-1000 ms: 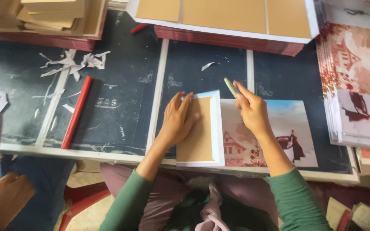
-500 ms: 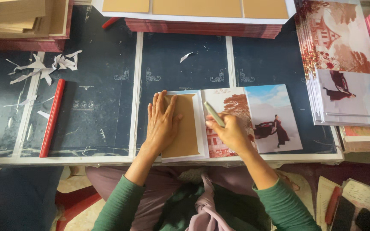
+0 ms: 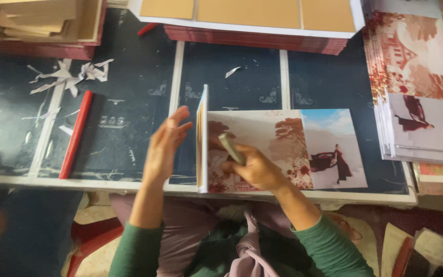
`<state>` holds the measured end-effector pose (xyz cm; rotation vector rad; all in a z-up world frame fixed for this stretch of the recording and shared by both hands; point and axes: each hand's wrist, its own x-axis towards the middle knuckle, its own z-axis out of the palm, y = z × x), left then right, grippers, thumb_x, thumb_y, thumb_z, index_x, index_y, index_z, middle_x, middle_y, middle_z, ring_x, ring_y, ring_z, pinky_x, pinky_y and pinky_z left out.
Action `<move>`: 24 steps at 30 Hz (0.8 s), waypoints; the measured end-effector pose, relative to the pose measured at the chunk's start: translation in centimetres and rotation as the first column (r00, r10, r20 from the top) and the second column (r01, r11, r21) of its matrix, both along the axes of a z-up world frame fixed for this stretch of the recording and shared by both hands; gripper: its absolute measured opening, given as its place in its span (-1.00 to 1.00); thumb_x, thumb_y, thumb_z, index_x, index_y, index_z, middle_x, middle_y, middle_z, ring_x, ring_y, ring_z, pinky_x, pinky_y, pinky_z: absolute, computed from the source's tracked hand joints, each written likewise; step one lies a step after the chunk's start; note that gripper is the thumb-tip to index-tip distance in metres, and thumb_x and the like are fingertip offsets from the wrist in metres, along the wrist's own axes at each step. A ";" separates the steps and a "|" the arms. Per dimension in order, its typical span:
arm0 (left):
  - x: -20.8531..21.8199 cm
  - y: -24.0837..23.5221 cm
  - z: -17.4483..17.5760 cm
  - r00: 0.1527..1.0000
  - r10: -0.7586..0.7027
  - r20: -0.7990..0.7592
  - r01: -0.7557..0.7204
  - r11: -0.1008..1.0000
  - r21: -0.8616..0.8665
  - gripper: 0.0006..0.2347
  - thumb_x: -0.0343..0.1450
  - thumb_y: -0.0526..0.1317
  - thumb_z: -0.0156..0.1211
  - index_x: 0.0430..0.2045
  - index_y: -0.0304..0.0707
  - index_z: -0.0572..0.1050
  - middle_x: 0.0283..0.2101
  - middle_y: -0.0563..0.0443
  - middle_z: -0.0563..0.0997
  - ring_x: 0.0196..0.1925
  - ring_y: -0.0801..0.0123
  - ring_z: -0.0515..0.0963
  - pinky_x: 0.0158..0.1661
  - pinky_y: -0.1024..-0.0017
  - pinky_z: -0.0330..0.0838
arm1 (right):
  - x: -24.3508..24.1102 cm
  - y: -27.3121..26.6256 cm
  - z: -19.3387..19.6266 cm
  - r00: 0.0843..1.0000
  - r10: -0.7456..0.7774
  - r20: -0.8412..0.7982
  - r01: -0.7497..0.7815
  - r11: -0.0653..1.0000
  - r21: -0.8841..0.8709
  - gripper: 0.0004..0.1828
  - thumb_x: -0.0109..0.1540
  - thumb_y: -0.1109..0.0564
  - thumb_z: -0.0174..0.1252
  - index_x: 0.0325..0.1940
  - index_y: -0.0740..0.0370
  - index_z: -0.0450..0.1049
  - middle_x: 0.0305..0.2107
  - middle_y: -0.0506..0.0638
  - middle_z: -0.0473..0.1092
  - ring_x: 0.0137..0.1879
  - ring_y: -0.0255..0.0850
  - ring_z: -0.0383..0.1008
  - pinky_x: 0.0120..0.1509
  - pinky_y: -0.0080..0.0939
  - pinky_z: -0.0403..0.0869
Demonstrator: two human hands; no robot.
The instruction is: The person assembles cards by applying glue to the edges of a brown cardboard sheet and attaching a printed image sheet. They use scissors to trim excess paper and a bone folder to smooth the surfaces. The finished cards are stacked on the table.
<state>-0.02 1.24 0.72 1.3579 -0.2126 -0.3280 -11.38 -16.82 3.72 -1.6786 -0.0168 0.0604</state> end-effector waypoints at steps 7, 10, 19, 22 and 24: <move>-2.5 10.1 1.9 0.856 0.456 0.244 -0.510 0.823 0.250 -0.69 0.49 -0.12 -0.14 0.08 -0.19 0.35 -0.02 -0.11 0.48 -0.07 0.31 0.49 -0.04 0.29 0.36 | 1.9 1.1 -1.9 0.990 0.039 0.135 0.003 0.955 -0.297 -0.64 0.18 0.11 0.13 0.07 0.10 0.45 -0.17 0.14 0.48 0.03 -0.06 0.45 0.04 -0.09 0.41; -6.2 7.5 1.1 0.509 0.410 0.757 -0.735 0.665 0.134 -0.81 0.44 -0.42 -0.06 -0.14 -0.35 0.48 -0.14 -0.14 0.52 -0.04 0.04 0.48 -0.07 0.32 0.37 | 1.8 -0.1 -3.9 0.985 -0.084 0.151 0.147 0.869 -0.473 -0.64 0.18 0.18 0.08 0.05 -0.07 0.49 -0.33 0.04 0.46 -0.19 -0.10 0.47 -0.06 -0.15 0.41; -12.7 1.5 -9.1 0.259 -0.334 0.906 -0.520 0.743 0.422 -0.72 0.48 -0.11 -0.03 0.06 -0.13 0.38 0.17 0.02 0.40 0.25 0.19 0.33 0.19 0.32 0.14 | 3.6 5.7 -5.1 0.890 0.282 0.358 0.027 0.751 -0.660 -0.41 0.12 0.43 0.09 0.08 -0.19 0.43 -0.46 -0.16 0.13 -0.40 -0.33 0.16 -0.31 -0.40 0.33; -12.2 1.2 -10.4 0.227 -0.184 0.956 -0.472 0.838 0.273 -0.89 0.38 -0.26 0.03 -0.53 -0.11 0.50 -0.55 0.11 0.42 -0.56 0.35 0.33 -0.42 0.44 0.23 | 6.4 10.0 -7.3 0.720 0.542 0.434 -0.141 0.726 -0.673 -0.57 0.20 0.35 0.04 0.05 -0.08 0.46 -0.49 -0.07 0.07 -0.32 -0.18 0.12 -0.27 -0.21 0.20; -12.4 1.2 -11.2 0.226 -0.186 0.956 -0.437 0.858 0.271 -0.89 0.38 -0.27 0.05 -0.34 -0.19 0.54 -0.23 -0.02 0.58 -0.18 0.20 0.55 -0.04 0.23 0.36 | 9.3 12.0 -8.3 0.637 0.527 0.563 -0.067 0.765 -0.640 -0.43 0.38 0.28 -0.06 0.24 -0.49 0.16 -0.56 -0.20 -0.02 -0.38 -0.31 0.03 -0.33 -0.36 0.12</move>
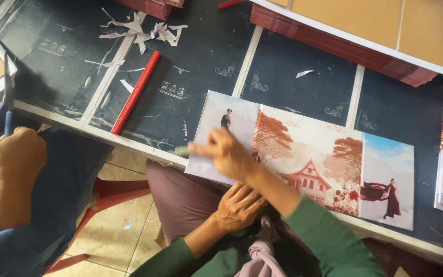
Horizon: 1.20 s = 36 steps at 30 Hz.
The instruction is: The person assembles cards by applying glue to the edges of a brown cardboard sheet and attaching a printed image sheet. They use scissors to trim excess paper and a bone folder to smooth the surfaces. The finished cards are stacked on the table.
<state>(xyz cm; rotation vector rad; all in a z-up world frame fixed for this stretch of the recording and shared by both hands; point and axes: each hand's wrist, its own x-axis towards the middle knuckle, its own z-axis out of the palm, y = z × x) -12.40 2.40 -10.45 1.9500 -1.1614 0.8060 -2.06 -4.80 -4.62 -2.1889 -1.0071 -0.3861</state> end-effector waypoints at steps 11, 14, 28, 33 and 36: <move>0.3 0.4 1.8 0.995 0.092 0.036 -0.093 0.995 0.045 -0.69 0.45 -0.29 -0.29 -0.12 -0.10 0.51 0.04 0.06 0.52 0.14 0.26 0.47 0.10 0.41 0.20 | 7.0 0.9 1.7 0.965 -0.252 0.074 0.261 0.954 -0.150 -0.57 0.26 0.35 -0.11 0.07 -0.04 0.44 -0.58 -0.05 0.03 -0.43 -0.18 0.09 -0.42 -0.20 0.21; 0.3 -0.3 -1.5 0.995 0.079 0.053 -0.079 0.997 0.009 -0.78 0.37 -0.31 -0.12 -0.30 -0.08 0.55 -0.22 0.08 0.53 -0.17 0.32 0.47 -0.17 0.44 0.25 | 0.3 1.0 0.5 0.999 -0.014 0.042 0.020 0.990 -0.143 -0.43 0.30 0.39 -0.29 0.25 -0.18 0.25 -0.55 -0.08 -0.01 -0.40 -0.20 0.04 -0.32 -0.20 0.16; 0.8 0.0 1.3 0.985 0.139 0.101 -0.144 0.989 0.046 -0.63 0.46 -0.26 -0.40 -0.09 -0.05 0.49 0.06 0.13 0.51 0.12 0.37 0.48 0.05 0.48 0.22 | 4.9 -0.4 0.5 0.942 -0.334 -0.032 0.331 0.940 -0.080 -0.67 0.32 0.21 -0.10 0.13 -0.03 0.40 -0.51 -0.07 -0.03 -0.49 -0.26 0.03 -0.53 -0.24 0.10; 0.7 0.2 3.2 0.979 0.177 0.105 -0.187 0.977 0.102 -0.65 0.46 -0.25 -0.37 -0.01 -0.04 0.44 0.08 0.17 0.49 0.13 0.40 0.47 0.03 0.50 0.22 | 1.7 -5.5 2.9 0.804 -0.594 0.012 0.550 0.737 -0.393 -0.46 0.13 0.30 -0.03 0.09 -0.24 0.42 -0.45 -0.08 0.18 -0.62 -0.18 0.23 -0.60 -0.15 0.33; 0.6 0.1 3.5 0.976 0.181 0.120 -0.195 0.974 0.117 -0.67 0.46 -0.24 -0.34 -0.02 -0.01 0.43 0.08 0.19 0.48 0.12 0.42 0.47 0.07 0.49 0.17 | 1.6 -16.9 0.5 0.714 -0.698 0.056 0.698 0.704 -0.132 -0.37 0.13 0.35 -0.11 0.19 -0.21 0.36 -0.56 -0.07 0.08 -0.40 -0.17 0.16 -0.22 -0.24 0.24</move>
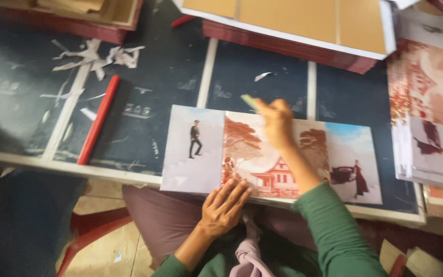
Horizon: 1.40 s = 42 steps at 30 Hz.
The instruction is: The person assembles cards by applying glue to the edges of a brown cardboard sheet and attaching a printed image sheet. They use scissors to trim excess paper and a bone folder to smooth the surfaces. The finished cards are stacked on the table.
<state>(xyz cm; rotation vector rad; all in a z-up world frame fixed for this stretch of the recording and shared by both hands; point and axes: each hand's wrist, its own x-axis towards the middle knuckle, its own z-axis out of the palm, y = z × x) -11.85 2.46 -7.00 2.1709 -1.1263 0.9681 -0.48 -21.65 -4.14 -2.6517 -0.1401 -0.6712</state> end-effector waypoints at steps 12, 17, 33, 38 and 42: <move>0.2 -1.6 0.1 1.000 0.023 0.000 -0.023 0.998 -0.060 -0.70 0.48 -0.23 -0.29 -0.20 0.06 0.53 -0.06 0.23 0.56 0.04 0.43 0.49 0.07 0.47 0.06 | -29.1 -14.2 1.4 0.942 -0.298 -0.155 0.298 0.954 -0.020 -0.43 0.18 0.49 -0.16 0.14 0.02 0.41 -0.36 -0.02 0.22 -0.20 -0.16 0.28 -0.04 -0.25 0.35; -0.2 -2.2 1.4 1.000 -0.010 -0.006 0.010 0.998 -0.068 -0.76 0.45 -0.24 -0.17 -0.26 -0.01 0.55 -0.11 0.18 0.59 -0.01 0.38 0.52 0.05 0.48 0.10 | -25.0 -18.6 -0.3 0.934 -0.333 -0.126 0.331 0.943 -0.040 -0.38 0.12 0.47 -0.13 0.19 0.03 0.38 -0.37 0.02 0.17 -0.28 -0.08 0.26 -0.14 -0.18 0.27; 5.3 5.6 7.9 0.506 0.229 -0.831 -0.461 0.887 -0.037 -0.49 0.32 -0.06 0.06 0.16 -0.26 0.26 0.31 -0.24 0.02 0.06 0.11 0.35 -0.18 0.23 0.38 | -22.0 -15.7 -1.5 0.710 -0.700 0.083 0.703 0.695 -0.148 -0.75 0.25 0.19 0.06 -0.01 0.31 0.42 -0.40 0.24 0.26 -0.23 0.19 0.28 -0.09 0.10 0.29; 8.5 6.9 11.9 0.021 -0.142 -0.990 -0.495 0.859 -0.134 -0.49 0.32 -0.17 -0.03 0.21 -0.18 0.12 0.16 -0.15 0.27 -0.09 0.11 0.45 -0.18 0.15 0.35 | -22.6 -15.9 -1.7 0.725 -0.686 0.058 0.688 0.719 -0.104 -0.60 0.21 -0.05 0.18 -0.04 0.32 0.47 -0.40 0.25 0.35 -0.22 0.19 0.35 -0.11 0.12 0.33; 9.4 8.9 10.8 0.011 -0.116 -0.993 -0.472 0.875 -0.108 -0.75 0.41 -0.21 0.01 -0.13 -0.33 0.51 -0.27 0.01 0.55 -0.32 0.39 0.46 -0.35 0.46 0.30 | -23.0 -15.0 1.5 0.579 -0.692 -0.431 0.812 0.536 0.231 -0.57 0.02 -0.15 0.31 -0.15 0.10 0.51 -0.40 -0.03 0.48 -0.31 -0.18 0.43 -0.18 -0.19 0.32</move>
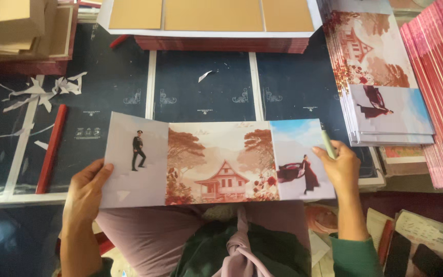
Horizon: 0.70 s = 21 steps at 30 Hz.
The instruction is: The person assembles cards by applying glue to the edges of a brown cardboard sheet and attaching a printed image sheet. They use scissors to trim excess paper and a bone folder to smooth the surfaces. The finished cards are stacked on the table.
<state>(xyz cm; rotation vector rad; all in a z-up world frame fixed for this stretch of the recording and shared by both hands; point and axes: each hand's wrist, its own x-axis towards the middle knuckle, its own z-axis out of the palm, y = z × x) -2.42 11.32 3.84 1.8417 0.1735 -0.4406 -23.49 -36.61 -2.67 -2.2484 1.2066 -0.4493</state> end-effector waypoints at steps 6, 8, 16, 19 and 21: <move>0.7 1.1 -3.3 1.000 0.010 -0.007 -0.010 0.999 0.032 -0.79 0.38 -0.21 0.04 -0.20 -0.26 0.52 -0.33 0.06 0.51 -0.34 0.41 0.40 -0.35 0.52 0.18 | -3.5 0.4 -0.4 0.973 0.004 0.229 -0.082 0.940 0.332 -0.75 0.14 -0.08 0.16 -0.37 0.10 0.36 -0.60 -0.19 0.12 -0.44 -0.36 0.08 -0.28 -0.33 0.12; -0.2 -0.3 -2.4 0.999 0.022 0.035 -0.018 0.994 -0.107 -0.81 0.41 -0.24 0.02 -0.21 -0.33 0.49 -0.36 0.02 0.51 -0.39 0.42 0.41 -0.41 0.53 0.24 | -4.6 0.7 -0.2 0.933 -0.107 0.343 -0.016 0.942 0.336 -0.63 0.12 -0.08 0.16 -0.18 0.23 0.36 -0.42 -0.08 0.25 -0.27 -0.31 0.21 -0.11 -0.35 0.20; 0.5 -5.6 3.0 0.908 0.048 0.416 0.245 0.745 -0.620 -0.59 0.44 -0.21 -0.06 0.20 -0.29 0.23 0.13 -0.19 0.41 -0.07 0.26 0.53 -0.12 0.65 0.46 | -7.6 -2.8 1.9 0.292 -0.345 0.892 0.097 0.939 0.331 -0.85 0.12 0.06 0.25 -0.37 0.02 0.38 -0.47 -0.22 0.30 -0.29 -0.38 0.36 -0.12 -0.42 0.39; 0.4 -8.4 3.1 0.922 -0.052 0.383 0.241 0.852 -0.465 -0.63 0.41 -0.28 -0.08 0.11 -0.40 0.28 0.04 -0.14 0.45 -0.15 0.30 0.51 -0.19 0.59 0.38 | -8.5 -5.0 -0.1 -0.002 -0.462 0.887 0.159 0.875 0.456 -0.85 0.12 0.22 0.27 -0.44 0.17 0.40 -0.45 -0.01 0.39 -0.24 -0.15 0.51 -0.01 -0.06 0.63; -0.1 -10.1 3.0 0.962 -0.144 0.230 0.201 0.948 -0.247 -0.68 0.37 -0.24 -0.05 -0.01 -0.32 0.41 -0.03 -0.07 0.53 -0.23 0.32 0.51 -0.22 0.50 0.33 | -9.8 -5.9 -1.8 -0.060 -0.551 0.832 0.258 0.797 0.546 -0.83 0.07 0.22 0.31 -0.40 0.10 0.41 -0.39 -0.06 0.46 -0.21 -0.22 0.55 -0.04 -0.10 0.62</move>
